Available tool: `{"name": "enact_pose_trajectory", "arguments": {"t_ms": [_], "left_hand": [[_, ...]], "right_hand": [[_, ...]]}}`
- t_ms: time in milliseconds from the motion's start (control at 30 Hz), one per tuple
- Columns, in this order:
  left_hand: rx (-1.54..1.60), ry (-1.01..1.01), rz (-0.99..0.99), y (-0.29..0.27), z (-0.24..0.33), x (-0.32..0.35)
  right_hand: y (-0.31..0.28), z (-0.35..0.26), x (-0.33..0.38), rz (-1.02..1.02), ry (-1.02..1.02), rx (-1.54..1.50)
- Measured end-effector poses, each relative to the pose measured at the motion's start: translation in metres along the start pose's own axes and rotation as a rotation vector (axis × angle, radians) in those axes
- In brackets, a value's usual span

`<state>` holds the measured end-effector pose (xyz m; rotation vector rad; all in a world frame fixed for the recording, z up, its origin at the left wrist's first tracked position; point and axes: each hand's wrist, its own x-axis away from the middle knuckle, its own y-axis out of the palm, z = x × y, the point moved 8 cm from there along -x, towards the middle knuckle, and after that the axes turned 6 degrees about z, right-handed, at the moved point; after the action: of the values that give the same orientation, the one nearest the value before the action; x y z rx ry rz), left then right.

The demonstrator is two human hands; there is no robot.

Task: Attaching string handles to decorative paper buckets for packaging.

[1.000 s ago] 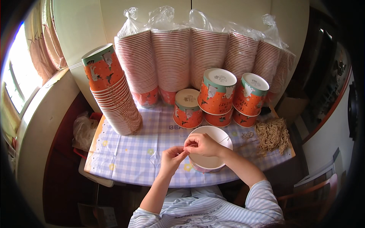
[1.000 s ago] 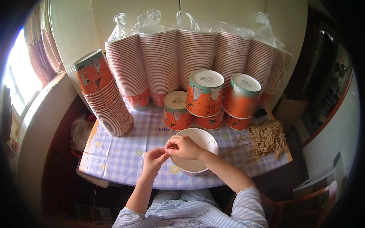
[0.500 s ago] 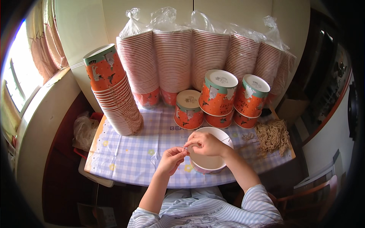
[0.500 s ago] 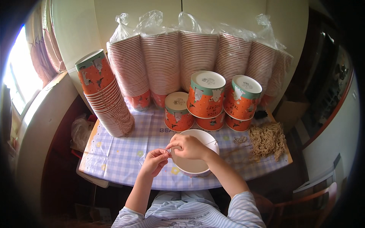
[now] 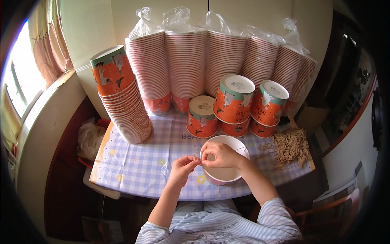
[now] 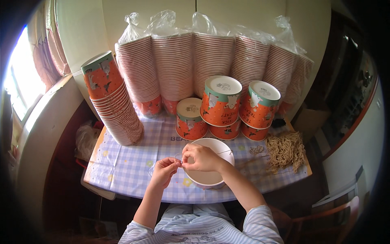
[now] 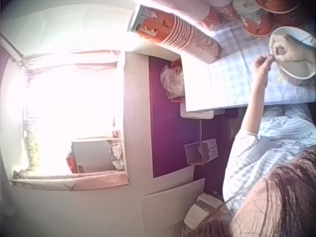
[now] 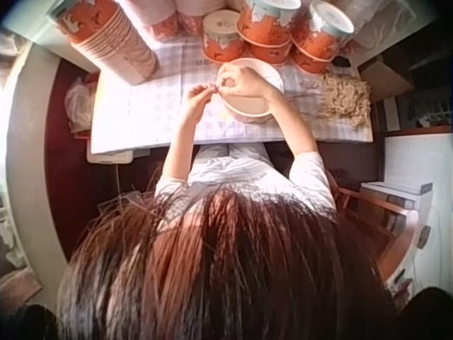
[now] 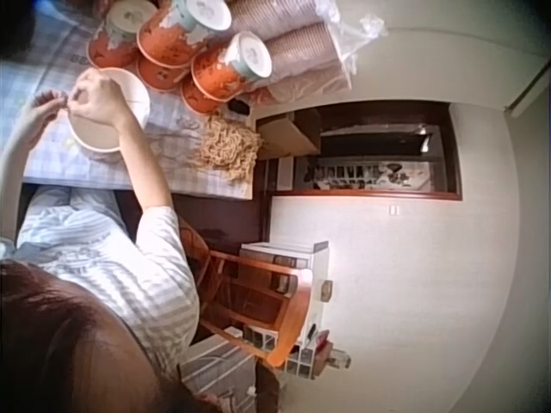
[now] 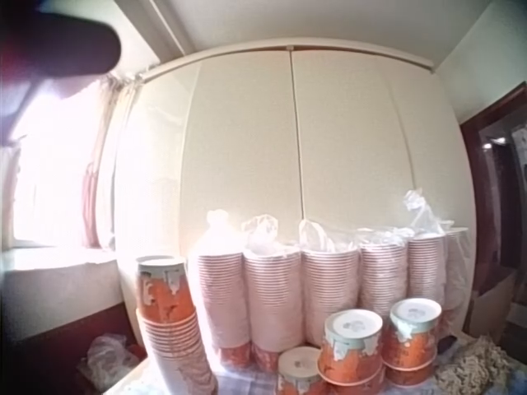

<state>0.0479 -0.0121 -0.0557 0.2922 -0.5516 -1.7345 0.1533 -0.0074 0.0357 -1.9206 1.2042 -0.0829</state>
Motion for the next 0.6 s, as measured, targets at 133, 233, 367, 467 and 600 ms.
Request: {"name": "enact_pose_trajectory", "arguments": {"t_ms": [133, 233, 367, 467, 600], "left_hand": [[-0.092, 0.07, 0.067, 0.002, 0.006, 0.001], [-0.132, 0.09, 0.079, 0.003, 0.006, 0.0], [-0.116, 0.086, 0.073, 0.004, 0.005, -0.001], [-0.09, 0.06, 0.075, 0.005, 0.004, -0.001], [-0.055, 0.031, 0.075, 0.003, 0.001, -0.003]], "right_hand": [[0.003, -0.003, 0.001, -0.05, -0.017, -0.045], [0.0, -0.008, 0.0, -0.025, -0.065, -0.051], [0.001, -0.015, 0.0, -0.039, -0.087, -0.092], [-0.002, -0.023, 0.001, 0.036, -0.233, 0.025], [-0.001, -0.029, 0.001, 0.021, -0.28, 0.032]]}}
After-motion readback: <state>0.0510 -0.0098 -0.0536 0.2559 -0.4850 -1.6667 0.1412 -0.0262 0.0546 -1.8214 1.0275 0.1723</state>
